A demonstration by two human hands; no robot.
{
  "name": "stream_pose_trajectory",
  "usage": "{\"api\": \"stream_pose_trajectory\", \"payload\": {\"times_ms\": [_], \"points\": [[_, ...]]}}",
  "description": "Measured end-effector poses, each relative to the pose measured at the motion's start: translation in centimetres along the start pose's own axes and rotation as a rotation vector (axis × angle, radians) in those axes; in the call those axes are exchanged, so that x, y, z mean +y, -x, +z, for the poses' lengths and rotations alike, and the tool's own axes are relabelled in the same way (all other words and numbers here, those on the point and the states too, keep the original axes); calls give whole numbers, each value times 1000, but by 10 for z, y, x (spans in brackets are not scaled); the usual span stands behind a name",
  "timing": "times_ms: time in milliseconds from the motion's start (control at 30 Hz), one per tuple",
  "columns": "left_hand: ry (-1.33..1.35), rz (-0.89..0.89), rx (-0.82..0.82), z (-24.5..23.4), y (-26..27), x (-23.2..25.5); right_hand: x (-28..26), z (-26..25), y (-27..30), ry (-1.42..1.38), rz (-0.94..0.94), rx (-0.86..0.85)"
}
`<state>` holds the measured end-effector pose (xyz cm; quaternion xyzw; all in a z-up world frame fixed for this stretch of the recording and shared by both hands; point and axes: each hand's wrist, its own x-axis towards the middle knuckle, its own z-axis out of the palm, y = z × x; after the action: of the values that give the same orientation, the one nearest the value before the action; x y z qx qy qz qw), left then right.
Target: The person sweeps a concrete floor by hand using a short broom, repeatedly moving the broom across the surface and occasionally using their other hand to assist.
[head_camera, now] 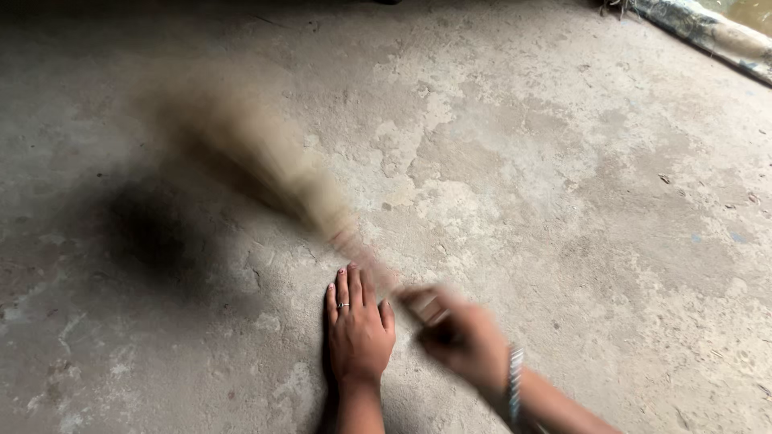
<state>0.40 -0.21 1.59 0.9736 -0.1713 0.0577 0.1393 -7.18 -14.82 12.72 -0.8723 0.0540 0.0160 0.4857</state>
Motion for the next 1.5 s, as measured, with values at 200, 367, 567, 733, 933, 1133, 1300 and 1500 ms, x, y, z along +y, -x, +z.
{"api": "stream_pose_trajectory", "payload": {"times_ms": [200,367,567,733,933,1133,1300,1500], "points": [[62,3,43,0,4,-2,33,-12,-43,-98,392,-102],[8,-3,-8,-1,3,1,109,-115,-85,-353,569,451],[-18,6,19,-1,-3,4,92,-140,-67,-157,482,773],[765,-379,-255,-37,-24,67,51,-43,-9,-254,139,545],[933,-913,-77,-76,-45,68,24,-11,35,-247,-322,-186],[409,-781,155,-106,-22,-19,69,-51,28,-413,468,182],[505,-867,-83,-52,-49,14,106,-80,-2,-102,399,345],[877,-331,-455,10,-117,166,136,-73,-18,-295,411,377]]}}
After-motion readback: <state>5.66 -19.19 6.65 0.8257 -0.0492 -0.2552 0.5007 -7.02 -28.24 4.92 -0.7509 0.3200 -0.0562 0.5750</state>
